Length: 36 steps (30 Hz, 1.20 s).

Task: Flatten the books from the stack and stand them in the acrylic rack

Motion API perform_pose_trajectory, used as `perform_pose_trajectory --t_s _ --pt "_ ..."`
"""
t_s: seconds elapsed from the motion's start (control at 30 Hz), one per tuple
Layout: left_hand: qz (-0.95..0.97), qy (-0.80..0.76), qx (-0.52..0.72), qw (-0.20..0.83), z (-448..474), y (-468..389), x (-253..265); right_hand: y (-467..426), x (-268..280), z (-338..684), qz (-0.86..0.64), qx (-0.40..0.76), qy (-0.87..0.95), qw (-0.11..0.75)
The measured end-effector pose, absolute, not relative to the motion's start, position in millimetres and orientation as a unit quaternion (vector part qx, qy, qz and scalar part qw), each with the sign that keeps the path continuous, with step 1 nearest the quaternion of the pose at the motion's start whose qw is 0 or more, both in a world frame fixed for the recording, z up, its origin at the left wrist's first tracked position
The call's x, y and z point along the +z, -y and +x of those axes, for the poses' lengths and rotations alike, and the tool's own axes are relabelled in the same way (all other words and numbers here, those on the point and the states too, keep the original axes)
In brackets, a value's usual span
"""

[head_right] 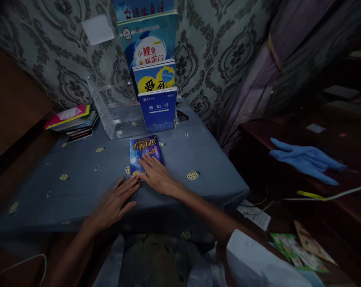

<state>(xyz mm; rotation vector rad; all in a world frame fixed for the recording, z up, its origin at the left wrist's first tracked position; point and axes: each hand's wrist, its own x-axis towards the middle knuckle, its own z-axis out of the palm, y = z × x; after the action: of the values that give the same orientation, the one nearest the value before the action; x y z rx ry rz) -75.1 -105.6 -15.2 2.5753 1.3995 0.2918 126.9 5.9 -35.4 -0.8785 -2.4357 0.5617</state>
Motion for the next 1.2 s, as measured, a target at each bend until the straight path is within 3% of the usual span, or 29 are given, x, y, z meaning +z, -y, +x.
perform_pose_trajectory --t_s 0.23,0.63,1.2 --pt "0.858 -0.482 0.131 0.121 -78.8 91.7 -15.1 -3.5 -37.8 127.3 -0.335 0.188 0.891 0.242" --pt "0.811 -0.571 0.119 0.053 -81.5 -35.8 -35.8 -7.9 -36.8 127.1 -0.331 0.211 0.899 0.194" --pt "0.803 -0.580 0.124 0.055 -78.2 -36.9 -37.3 -108.9 -35.8 99.8 -0.427 0.132 0.880 0.161"
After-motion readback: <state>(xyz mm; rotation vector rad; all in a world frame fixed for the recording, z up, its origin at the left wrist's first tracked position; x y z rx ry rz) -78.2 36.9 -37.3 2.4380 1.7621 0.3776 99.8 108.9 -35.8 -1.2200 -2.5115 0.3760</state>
